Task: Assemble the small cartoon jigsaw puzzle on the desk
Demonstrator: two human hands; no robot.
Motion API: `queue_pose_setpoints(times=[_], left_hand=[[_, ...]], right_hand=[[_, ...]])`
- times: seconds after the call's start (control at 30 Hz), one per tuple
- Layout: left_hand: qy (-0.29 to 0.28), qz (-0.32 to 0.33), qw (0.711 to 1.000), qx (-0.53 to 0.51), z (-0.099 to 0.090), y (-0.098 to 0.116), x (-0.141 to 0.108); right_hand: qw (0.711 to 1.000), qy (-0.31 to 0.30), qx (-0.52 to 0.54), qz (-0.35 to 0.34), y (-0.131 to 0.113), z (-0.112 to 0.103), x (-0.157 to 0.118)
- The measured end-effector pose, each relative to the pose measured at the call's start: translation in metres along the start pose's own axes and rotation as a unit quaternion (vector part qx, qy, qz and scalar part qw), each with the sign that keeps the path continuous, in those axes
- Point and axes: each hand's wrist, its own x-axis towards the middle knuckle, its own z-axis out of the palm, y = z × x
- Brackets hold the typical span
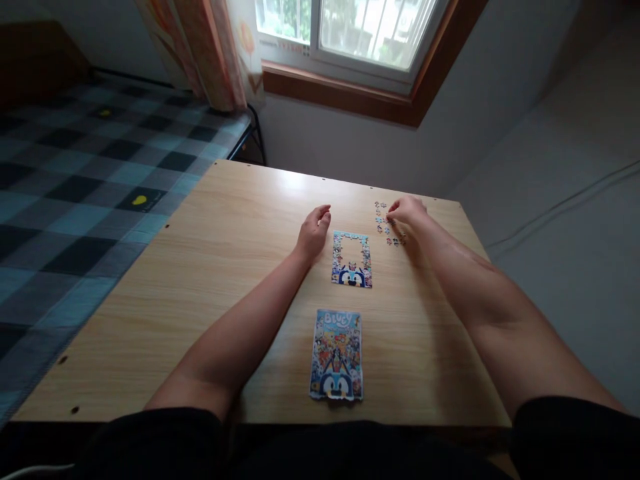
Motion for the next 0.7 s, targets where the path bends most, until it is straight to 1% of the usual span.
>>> queue_pose_setpoints(times=[0.07, 0.13, 0.23, 0.3, 0.4, 0.47, 0.57, 0.63, 0.7], left_hand=[[-0.001, 0.001, 1.000, -0.001, 0.000, 0.001, 0.000], [-0.003, 0.001, 1.000, 0.001, 0.000, 0.001, -0.001], [-0.007, 0.000, 1.000, 0.003, 0.000, 0.002, -0.001], [-0.007, 0.002, 1.000, 0.004, 0.001, 0.001, -0.001], [-0.006, 0.010, 1.000, 0.010, 0.002, 0.001, 0.000], [-0.010, 0.019, 0.999, 0.024, 0.001, 0.002, -0.001], [-0.027, 0.043, 0.996, 0.068, 0.000, 0.009, -0.003], [-0.044, 0.076, 0.990, 0.108, 0.000, 0.016, -0.007], [-0.064, 0.134, 0.978, 0.146, 0.000, 0.024, -0.011]], right_hand=[[0.999, 0.009, 0.043, -0.009, -0.002, -0.004, -0.005], [0.992, 0.023, 0.116, -0.043, -0.004, -0.007, -0.011], [0.966, 0.026, 0.237, -0.103, -0.008, -0.009, -0.024], [0.943, 0.004, 0.308, -0.125, -0.010, -0.009, -0.040], [0.908, -0.047, 0.389, -0.151, -0.012, -0.005, -0.074], [0.893, -0.073, 0.418, -0.148, -0.011, 0.000, -0.099], [0.876, -0.095, 0.455, -0.129, -0.009, 0.006, -0.131], [0.865, -0.108, 0.476, -0.117, -0.008, 0.008, -0.145], [0.855, -0.117, 0.492, -0.112, -0.009, 0.010, -0.153]])
